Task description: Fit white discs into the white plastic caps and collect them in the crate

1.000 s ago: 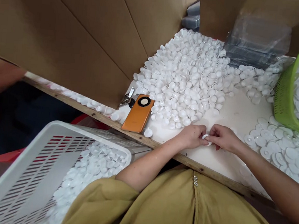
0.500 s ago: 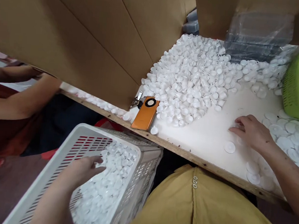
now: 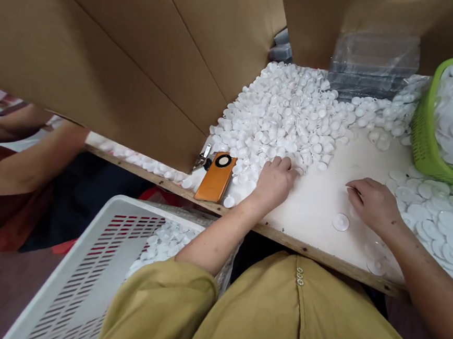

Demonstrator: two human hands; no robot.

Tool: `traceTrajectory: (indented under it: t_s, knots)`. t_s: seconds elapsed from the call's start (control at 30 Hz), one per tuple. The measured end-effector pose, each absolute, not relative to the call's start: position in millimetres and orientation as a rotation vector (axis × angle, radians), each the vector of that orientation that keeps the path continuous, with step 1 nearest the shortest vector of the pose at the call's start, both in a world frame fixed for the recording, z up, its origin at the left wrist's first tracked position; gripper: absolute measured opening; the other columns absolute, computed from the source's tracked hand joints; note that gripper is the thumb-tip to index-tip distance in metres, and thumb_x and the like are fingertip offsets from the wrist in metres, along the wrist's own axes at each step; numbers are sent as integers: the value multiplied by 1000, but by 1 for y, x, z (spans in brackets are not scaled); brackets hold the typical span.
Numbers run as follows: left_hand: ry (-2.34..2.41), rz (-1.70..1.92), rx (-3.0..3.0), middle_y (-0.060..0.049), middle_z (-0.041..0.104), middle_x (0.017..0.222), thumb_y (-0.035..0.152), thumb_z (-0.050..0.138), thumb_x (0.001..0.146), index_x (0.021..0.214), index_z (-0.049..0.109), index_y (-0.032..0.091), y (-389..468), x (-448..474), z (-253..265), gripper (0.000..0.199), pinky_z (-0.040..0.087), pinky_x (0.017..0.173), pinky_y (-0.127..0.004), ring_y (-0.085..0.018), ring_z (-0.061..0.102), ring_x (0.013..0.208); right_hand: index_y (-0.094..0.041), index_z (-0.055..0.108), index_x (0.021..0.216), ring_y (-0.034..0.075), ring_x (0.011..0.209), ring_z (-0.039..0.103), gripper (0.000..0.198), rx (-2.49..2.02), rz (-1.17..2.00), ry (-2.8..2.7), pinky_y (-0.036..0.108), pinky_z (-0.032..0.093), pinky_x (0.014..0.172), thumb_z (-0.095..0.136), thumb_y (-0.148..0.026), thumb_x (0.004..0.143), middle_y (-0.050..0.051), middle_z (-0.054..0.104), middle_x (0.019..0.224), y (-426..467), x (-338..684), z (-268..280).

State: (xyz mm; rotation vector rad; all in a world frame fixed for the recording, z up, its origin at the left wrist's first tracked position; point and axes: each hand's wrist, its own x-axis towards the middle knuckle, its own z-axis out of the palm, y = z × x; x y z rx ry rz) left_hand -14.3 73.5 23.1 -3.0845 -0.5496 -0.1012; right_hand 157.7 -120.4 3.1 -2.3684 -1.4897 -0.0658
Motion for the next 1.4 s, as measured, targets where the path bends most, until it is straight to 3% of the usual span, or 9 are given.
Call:
traceTrajectory:
  t_s: [0.23, 0.4, 0.53, 0.8, 0.97, 1.17, 1.4]
  knots:
    - [-522, 89, -3260, -9, 60, 100, 22, 61, 76, 94, 62, 17, 69, -13, 34, 19, 43, 80, -36, -25, 54, 92, -24, 67, 89, 23, 83, 63, 21, -2180, 76, -1237, 35, 47, 73, 46, -29, 87, 7, 69, 88, -120, 157, 11]
    - [-444, 479, -3126, -7, 63, 78, 5, 50, 76, 99, 57, 16, 45, -10, 47, 26, 42, 70, -33, -23, 59, 77, -24, 66, 89, 21, 79, 64, 19, -2084, 190, -1210, 33, 47, 70, 48, -30, 86, 5, 69, 87, -126, 162, 10]
    - [-243, 695, -2961, -9, 63, 78, -2, 45, 76, 99, 57, 15, 29, 1, 55, 32, 42, 71, -34, -25, 61, 80, -24, 66, 90, 20, 75, 65, 17, -2033, 283, -1188, 31, 47, 68, 51, -30, 85, 4, 70, 85, -129, 165, 5]
    - [-263, 524, -3216, -10, 62, 88, 8, 47, 80, 98, 59, 15, 21, 4, 47, 23, 47, 75, -38, -26, 59, 86, -24, 66, 90, 20, 71, 67, 17, -2029, 449, -1005, 31, 47, 61, 56, -35, 82, 4, 70, 81, -130, 166, 4]
    - [-459, 270, -3569, -8, 56, 107, 21, 66, 74, 115, 58, 19, 26, -11, 24, 42, 49, 82, -32, -21, 58, 95, -22, 63, 89, 18, 66, 68, 22, -1832, 759, -789, 28, 49, 59, 63, -42, 78, 2, 66, 78, -129, 158, 6]
    - [-651, -41, -3772, -3, 63, 89, 30, 73, 71, 94, 67, 20, 26, -11, -6, 26, 46, 79, -28, -19, 57, 88, -19, 60, 81, 17, 58, 65, 27, -1765, 1117, -733, 25, 46, 49, 68, -43, 73, 2, 65, 62, -113, 134, 10]
    - [-690, -66, -3778, -4, 66, 88, 35, 74, 70, 93, 68, 20, 27, -11, -10, 28, 45, 75, -29, -19, 57, 85, -19, 55, 74, 14, 47, 62, 19, -1963, 1292, -782, 20, 39, 40, 69, -32, 73, -1, 62, 53, -87, 129, 4]
